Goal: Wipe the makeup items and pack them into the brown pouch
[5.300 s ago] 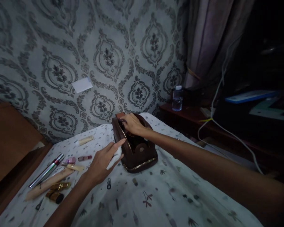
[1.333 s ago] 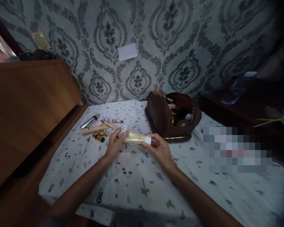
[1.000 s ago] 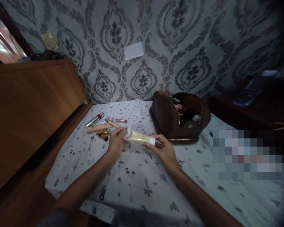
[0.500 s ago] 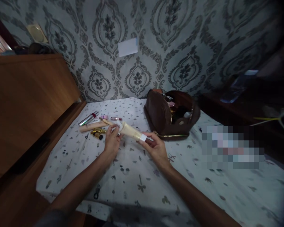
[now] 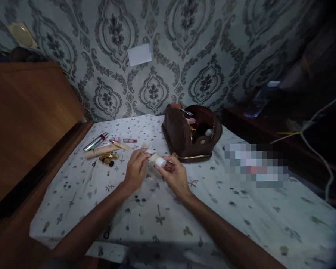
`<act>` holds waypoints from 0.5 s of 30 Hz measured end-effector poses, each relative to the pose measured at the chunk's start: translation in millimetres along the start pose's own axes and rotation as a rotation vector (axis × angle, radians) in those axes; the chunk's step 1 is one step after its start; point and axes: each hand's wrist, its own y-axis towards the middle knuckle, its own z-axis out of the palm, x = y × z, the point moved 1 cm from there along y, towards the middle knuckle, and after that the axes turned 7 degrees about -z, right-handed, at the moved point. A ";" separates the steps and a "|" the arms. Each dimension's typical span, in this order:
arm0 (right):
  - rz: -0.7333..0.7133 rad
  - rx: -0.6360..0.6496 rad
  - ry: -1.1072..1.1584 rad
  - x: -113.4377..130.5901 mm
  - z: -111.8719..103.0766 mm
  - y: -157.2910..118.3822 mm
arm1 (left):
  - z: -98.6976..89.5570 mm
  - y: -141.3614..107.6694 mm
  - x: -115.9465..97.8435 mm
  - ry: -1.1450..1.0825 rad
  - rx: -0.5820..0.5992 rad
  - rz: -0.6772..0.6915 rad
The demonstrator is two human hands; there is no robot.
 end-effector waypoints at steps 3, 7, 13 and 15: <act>-0.033 0.010 -0.033 -3.2 -1.0 0.5 | 4.7 -4.4 -17.8 -0.005 0.112 0.160; -0.100 0.049 -0.072 -2.0 -1.0 -1.3 | -0.6 8.9 -11.7 0.065 0.198 0.178; -0.171 0.178 -0.063 6.0 0.6 -5.4 | -22.5 46.7 36.1 -0.128 0.201 -0.323; -0.113 0.172 0.006 5.0 1.2 -4.5 | -25.5 50.1 46.8 -0.473 0.123 -0.674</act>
